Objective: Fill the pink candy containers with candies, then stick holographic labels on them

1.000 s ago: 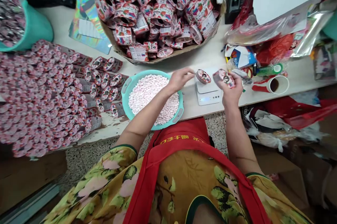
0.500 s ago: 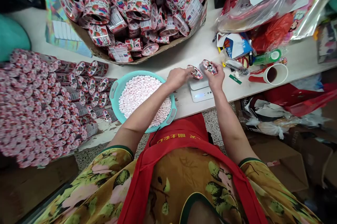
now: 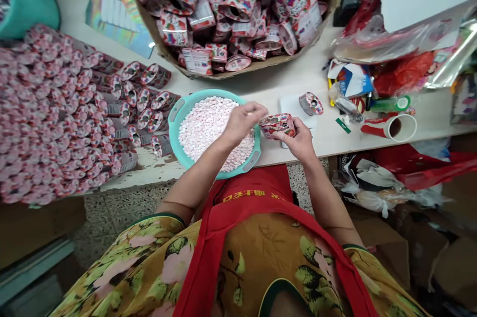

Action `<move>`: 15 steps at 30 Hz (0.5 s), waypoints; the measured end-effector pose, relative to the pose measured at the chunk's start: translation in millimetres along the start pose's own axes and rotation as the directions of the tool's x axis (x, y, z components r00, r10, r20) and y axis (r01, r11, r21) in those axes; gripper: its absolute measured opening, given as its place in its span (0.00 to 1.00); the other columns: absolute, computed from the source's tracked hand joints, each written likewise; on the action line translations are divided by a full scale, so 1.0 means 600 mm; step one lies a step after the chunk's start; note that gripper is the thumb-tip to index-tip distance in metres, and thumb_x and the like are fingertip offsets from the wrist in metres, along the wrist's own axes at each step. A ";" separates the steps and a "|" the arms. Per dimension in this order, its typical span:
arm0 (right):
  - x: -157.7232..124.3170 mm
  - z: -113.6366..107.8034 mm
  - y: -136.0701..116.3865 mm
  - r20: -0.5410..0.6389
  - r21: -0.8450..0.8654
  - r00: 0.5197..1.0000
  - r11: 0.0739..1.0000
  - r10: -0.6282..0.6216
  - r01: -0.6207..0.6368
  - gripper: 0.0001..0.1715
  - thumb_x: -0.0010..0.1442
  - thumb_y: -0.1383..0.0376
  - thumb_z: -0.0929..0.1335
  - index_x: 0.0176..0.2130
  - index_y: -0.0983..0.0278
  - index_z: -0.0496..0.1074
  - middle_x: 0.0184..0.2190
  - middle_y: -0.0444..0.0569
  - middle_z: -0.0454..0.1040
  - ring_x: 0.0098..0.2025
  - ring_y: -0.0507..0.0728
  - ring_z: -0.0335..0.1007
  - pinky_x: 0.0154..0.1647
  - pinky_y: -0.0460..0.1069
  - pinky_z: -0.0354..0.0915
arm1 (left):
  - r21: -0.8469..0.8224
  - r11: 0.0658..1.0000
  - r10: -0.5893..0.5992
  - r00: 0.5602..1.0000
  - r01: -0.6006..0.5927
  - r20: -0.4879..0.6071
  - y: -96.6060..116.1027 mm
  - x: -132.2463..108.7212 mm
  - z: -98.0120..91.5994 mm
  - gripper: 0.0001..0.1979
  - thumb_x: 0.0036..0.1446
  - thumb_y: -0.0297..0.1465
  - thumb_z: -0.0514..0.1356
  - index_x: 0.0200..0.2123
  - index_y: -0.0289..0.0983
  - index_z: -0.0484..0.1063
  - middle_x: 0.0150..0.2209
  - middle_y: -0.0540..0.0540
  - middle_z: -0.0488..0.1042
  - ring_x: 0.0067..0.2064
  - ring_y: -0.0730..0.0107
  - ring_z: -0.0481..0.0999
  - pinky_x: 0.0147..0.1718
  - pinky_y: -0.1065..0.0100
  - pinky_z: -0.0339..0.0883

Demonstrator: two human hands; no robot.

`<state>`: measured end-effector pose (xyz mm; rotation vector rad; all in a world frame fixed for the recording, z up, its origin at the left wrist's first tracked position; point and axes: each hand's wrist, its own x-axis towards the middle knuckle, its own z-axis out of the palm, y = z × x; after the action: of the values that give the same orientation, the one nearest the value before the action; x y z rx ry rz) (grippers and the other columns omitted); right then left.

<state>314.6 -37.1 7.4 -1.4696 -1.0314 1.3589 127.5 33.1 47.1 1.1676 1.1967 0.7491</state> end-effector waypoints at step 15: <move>0.018 0.178 -0.057 0.291 -0.139 0.935 0.976 0.201 -0.167 0.28 0.39 0.53 0.83 0.37 0.64 0.78 0.31 0.45 0.79 0.31 0.56 0.73 0.33 0.52 0.74 | -0.665 0.723 -0.362 0.922 0.186 -0.135 -0.074 -0.063 -0.117 0.28 0.60 0.56 0.61 0.28 0.35 0.72 0.26 0.47 0.74 0.27 0.73 0.75 0.31 0.68 0.71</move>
<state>208.0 -10.9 33.0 -1.4991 -1.2031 1.7271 44.7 5.9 19.5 0.3060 1.1509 0.9952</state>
